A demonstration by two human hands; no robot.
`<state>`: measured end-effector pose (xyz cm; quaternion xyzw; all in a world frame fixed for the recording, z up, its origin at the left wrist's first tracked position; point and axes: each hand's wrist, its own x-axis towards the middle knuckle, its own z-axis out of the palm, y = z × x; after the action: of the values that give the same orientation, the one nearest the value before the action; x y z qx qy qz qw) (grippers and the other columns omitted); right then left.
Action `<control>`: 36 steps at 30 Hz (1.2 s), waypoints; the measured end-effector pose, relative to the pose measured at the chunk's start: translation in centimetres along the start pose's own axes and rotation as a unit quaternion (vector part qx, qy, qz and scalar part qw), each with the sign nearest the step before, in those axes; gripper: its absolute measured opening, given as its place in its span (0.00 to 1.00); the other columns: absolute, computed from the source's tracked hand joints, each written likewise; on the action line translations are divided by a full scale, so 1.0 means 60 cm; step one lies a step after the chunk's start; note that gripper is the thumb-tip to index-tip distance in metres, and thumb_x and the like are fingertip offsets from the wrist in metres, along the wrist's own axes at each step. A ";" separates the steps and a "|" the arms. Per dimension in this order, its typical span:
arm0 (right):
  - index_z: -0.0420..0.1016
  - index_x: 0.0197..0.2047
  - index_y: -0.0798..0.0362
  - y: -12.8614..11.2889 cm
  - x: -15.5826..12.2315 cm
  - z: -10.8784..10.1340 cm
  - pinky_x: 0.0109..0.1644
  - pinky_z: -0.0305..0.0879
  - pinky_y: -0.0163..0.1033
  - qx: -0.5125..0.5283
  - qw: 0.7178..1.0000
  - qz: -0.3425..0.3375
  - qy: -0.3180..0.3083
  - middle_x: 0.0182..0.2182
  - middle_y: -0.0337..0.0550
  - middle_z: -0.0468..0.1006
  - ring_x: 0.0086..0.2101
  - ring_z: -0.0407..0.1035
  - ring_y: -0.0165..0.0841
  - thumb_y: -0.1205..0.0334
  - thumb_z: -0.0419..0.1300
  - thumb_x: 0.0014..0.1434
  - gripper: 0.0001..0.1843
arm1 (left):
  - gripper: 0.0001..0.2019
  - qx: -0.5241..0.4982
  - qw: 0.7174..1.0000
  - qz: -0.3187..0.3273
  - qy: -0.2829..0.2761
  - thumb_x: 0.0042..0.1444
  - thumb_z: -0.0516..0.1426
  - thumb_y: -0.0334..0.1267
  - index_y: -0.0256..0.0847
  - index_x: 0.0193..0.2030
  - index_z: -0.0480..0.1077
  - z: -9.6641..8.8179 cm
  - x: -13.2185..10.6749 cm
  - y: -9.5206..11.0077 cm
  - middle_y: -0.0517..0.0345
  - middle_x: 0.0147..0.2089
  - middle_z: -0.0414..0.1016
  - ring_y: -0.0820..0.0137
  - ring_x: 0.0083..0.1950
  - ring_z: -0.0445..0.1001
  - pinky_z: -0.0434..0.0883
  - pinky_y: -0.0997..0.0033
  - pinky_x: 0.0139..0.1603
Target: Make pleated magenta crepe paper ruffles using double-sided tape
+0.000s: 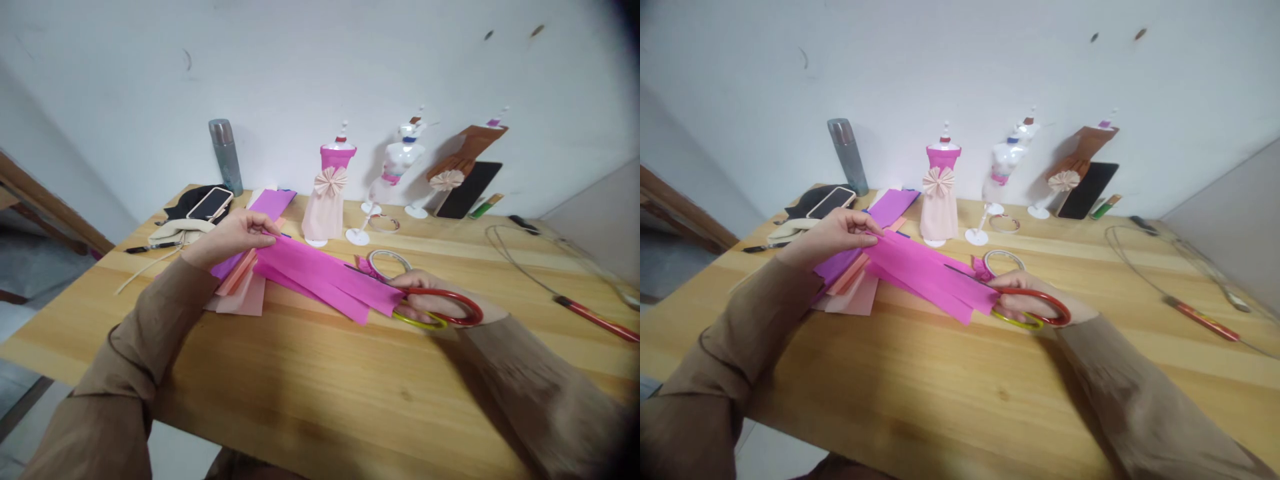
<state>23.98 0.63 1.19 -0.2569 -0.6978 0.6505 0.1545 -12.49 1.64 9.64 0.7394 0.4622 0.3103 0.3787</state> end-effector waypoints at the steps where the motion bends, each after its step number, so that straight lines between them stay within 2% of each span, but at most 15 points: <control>1: 0.74 0.32 0.58 -0.001 0.000 0.000 0.15 0.40 0.30 0.001 1.000 -0.001 0.000 0.16 0.32 0.61 0.13 0.47 0.19 0.36 0.59 0.54 0.29 | 0.07 0.005 1.000 0.002 -0.001 0.47 0.62 0.35 0.33 0.32 0.75 0.000 0.000 0.000 0.58 0.29 0.75 0.76 0.30 0.70 0.67 0.77 0.32; 5: 0.75 0.33 0.58 -0.005 -0.001 0.000 0.14 0.41 0.29 -0.006 1.000 0.022 0.000 0.16 0.33 0.62 0.13 0.49 0.19 0.34 0.60 0.51 0.31 | 0.07 0.022 1.000 0.004 0.001 0.48 0.62 0.33 0.34 0.35 0.75 -0.001 -0.001 0.002 0.59 0.29 0.75 0.77 0.30 0.70 0.68 0.78 0.32; 8: 0.75 0.33 0.58 -0.005 -0.002 -0.001 0.14 0.41 0.29 -0.005 0.999 0.033 0.002 0.16 0.33 0.63 0.13 0.50 0.19 0.33 0.61 0.51 0.31 | 0.05 0.039 0.999 0.006 0.014 0.48 0.61 0.32 0.34 0.33 0.76 0.000 -0.004 0.008 0.59 0.29 0.76 0.78 0.29 0.70 0.68 0.79 0.31; 14: 0.76 0.33 0.58 -0.010 -0.003 0.003 0.16 0.41 0.30 0.001 1.000 0.016 0.006 0.16 0.33 0.62 0.14 0.48 0.18 0.35 0.61 0.52 0.30 | 0.03 0.024 0.998 -0.059 0.020 0.52 0.58 0.30 0.34 0.29 0.72 0.010 -0.012 0.029 0.65 0.16 0.67 0.81 0.16 0.63 0.59 0.83 0.17; 19: 0.76 0.32 0.57 -0.017 -0.003 0.008 0.15 0.39 0.31 0.014 0.999 0.029 0.013 0.16 0.33 0.62 0.14 0.47 0.18 0.35 0.62 0.51 0.29 | 0.05 -0.028 0.996 -0.087 0.013 0.55 0.55 0.27 0.33 0.29 0.70 0.019 -0.013 0.034 0.59 0.16 0.71 0.75 0.19 0.72 0.69 0.79 0.21; 24: 0.74 0.29 0.55 -0.023 -0.004 0.012 0.15 0.39 0.31 0.012 0.999 0.030 0.018 0.15 0.32 0.60 0.14 0.46 0.19 0.35 0.62 0.51 0.27 | 0.05 -0.046 0.994 -0.091 0.036 0.54 0.54 0.24 0.33 0.30 0.69 0.023 -0.010 0.035 0.60 0.16 0.71 0.74 0.19 0.72 0.69 0.79 0.19; 31: 0.73 0.30 0.57 -0.030 -0.004 0.014 0.15 0.39 0.30 0.003 1.000 0.016 0.014 0.15 0.31 0.60 0.14 0.47 0.19 0.37 0.60 0.54 0.27 | 0.04 0.006 0.996 -0.078 0.052 0.53 0.56 0.25 0.33 0.30 0.71 0.023 -0.011 0.036 0.65 0.13 0.66 0.79 0.15 0.66 0.61 0.84 0.16; 36: 0.73 0.33 0.60 -0.025 -0.004 0.008 0.15 0.39 0.31 -0.004 1.000 0.010 0.006 0.16 0.32 0.60 0.14 0.48 0.20 0.36 0.59 0.54 0.30 | 0.03 0.081 0.993 -0.047 0.075 0.50 0.58 0.27 0.33 0.29 0.74 0.021 -0.016 0.041 0.66 0.14 0.65 0.80 0.15 0.65 0.60 0.84 0.17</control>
<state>23.67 0.04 2.65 -0.2687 -0.6968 0.6476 0.1515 -10.75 -0.29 10.95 0.7201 0.5470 0.3079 0.2958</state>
